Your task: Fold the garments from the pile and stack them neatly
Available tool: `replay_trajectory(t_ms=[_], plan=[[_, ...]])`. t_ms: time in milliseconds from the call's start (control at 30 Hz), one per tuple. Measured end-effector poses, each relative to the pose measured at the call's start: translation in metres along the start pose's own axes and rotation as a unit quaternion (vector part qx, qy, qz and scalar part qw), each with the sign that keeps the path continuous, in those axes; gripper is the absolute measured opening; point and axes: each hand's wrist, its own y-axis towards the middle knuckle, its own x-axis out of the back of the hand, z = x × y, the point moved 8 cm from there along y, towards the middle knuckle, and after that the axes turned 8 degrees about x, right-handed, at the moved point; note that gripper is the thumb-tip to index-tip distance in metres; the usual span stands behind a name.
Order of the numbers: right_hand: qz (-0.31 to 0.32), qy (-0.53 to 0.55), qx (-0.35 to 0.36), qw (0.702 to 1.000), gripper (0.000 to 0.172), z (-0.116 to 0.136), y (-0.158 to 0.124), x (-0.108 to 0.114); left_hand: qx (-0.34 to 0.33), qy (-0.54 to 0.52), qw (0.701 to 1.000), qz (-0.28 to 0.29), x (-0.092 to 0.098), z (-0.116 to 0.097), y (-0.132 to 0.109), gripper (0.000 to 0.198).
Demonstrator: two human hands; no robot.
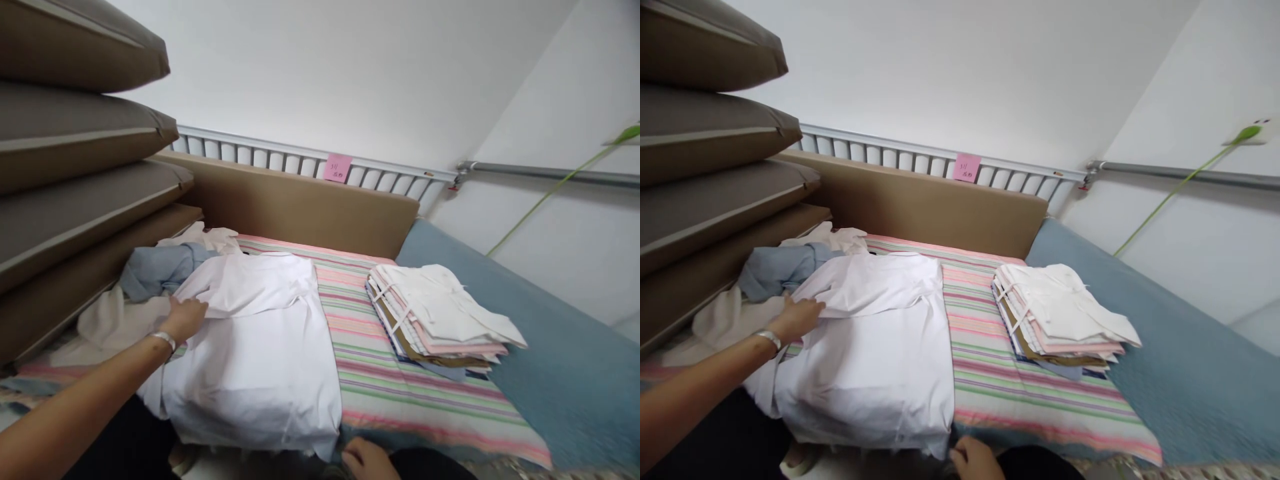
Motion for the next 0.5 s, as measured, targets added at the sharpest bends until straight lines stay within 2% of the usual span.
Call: replay_trajectory(t_ms=[100,167,200,233,300,333,400,500], plan=[[-0.036,0.050,-0.040,0.997,0.030,-0.016,0.001,0.002,-0.042,-0.055,0.997,-0.033,0.012,-0.040,-0.024,0.033],[-0.045,0.116,-0.024,0.992,0.037,-0.012,0.010,-0.009,-0.088,-0.174,0.980,-0.031,0.013,-0.079,-0.047,0.032],[-0.043,0.142,-0.021,0.989,0.039,-0.009,0.015,-0.016,-0.104,-0.248,0.963,-0.005,0.005,-0.098,-0.059,0.029],[-0.036,0.160,-0.023,0.986,0.039,-0.006,0.019,-0.023,-0.111,-0.320,0.940,0.038,-0.008,-0.118,-0.072,0.027],[-0.017,0.177,-0.036,0.983,0.035,-0.003,0.022,-0.036,-0.102,-0.427,0.885,0.154,-0.048,-0.154,-0.098,0.024],[-0.008,0.179,-0.042,0.983,0.031,-0.002,0.021,-0.041,-0.093,-0.463,0.860,0.194,-0.068,-0.169,-0.111,0.025],[0.005,0.179,-0.049,0.983,0.021,-0.001,0.017,-0.046,-0.070,-0.501,0.827,0.244,-0.103,-0.191,-0.133,0.027],[0.020,0.180,-0.062,0.982,0.014,-0.001,0.005,-0.047,-0.048,-0.533,0.793,0.292,-0.137,-0.210,-0.157,0.026]])
